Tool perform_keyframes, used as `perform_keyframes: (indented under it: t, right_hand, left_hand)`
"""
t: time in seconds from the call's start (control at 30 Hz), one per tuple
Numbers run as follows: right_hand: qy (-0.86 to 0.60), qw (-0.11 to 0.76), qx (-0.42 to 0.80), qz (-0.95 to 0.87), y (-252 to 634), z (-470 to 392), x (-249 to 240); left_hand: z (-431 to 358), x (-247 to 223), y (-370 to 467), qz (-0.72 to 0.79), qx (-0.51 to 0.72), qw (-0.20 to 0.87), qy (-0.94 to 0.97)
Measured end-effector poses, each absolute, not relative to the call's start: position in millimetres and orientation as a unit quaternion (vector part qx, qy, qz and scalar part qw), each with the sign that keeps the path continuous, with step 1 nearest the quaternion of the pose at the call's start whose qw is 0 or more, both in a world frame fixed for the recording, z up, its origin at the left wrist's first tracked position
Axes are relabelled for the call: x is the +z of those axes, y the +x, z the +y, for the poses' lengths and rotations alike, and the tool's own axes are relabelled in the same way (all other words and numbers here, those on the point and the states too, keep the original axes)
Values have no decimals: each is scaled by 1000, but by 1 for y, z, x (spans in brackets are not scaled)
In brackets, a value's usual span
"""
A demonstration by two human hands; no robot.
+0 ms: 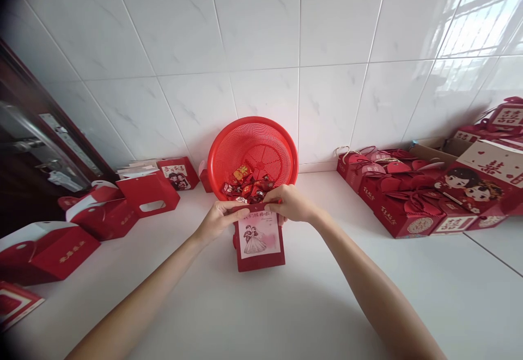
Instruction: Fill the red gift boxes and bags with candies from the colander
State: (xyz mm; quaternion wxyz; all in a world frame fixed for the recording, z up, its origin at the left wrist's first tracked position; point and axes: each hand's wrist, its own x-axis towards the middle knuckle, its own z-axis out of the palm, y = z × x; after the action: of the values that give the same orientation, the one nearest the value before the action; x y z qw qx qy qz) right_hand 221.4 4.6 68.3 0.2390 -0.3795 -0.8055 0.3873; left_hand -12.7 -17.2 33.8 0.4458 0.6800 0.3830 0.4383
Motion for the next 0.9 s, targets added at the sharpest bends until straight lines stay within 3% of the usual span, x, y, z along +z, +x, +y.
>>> perform_keyframes:
  t: [0.27, 0.53, 0.9]
  right_hand:
    - [-373, 238, 381, -812, 222, 5, 69]
    - [-379, 247, 373, -810, 224, 5, 69]
    - [-374, 242, 380, -811, 224, 5, 69]
  left_hand:
    - [-15, 31, -16, 392, 423, 433, 692]
    - [-7, 27, -30, 358, 314, 537, 696]
    - [-9, 30, -25, 337, 322, 530, 709]
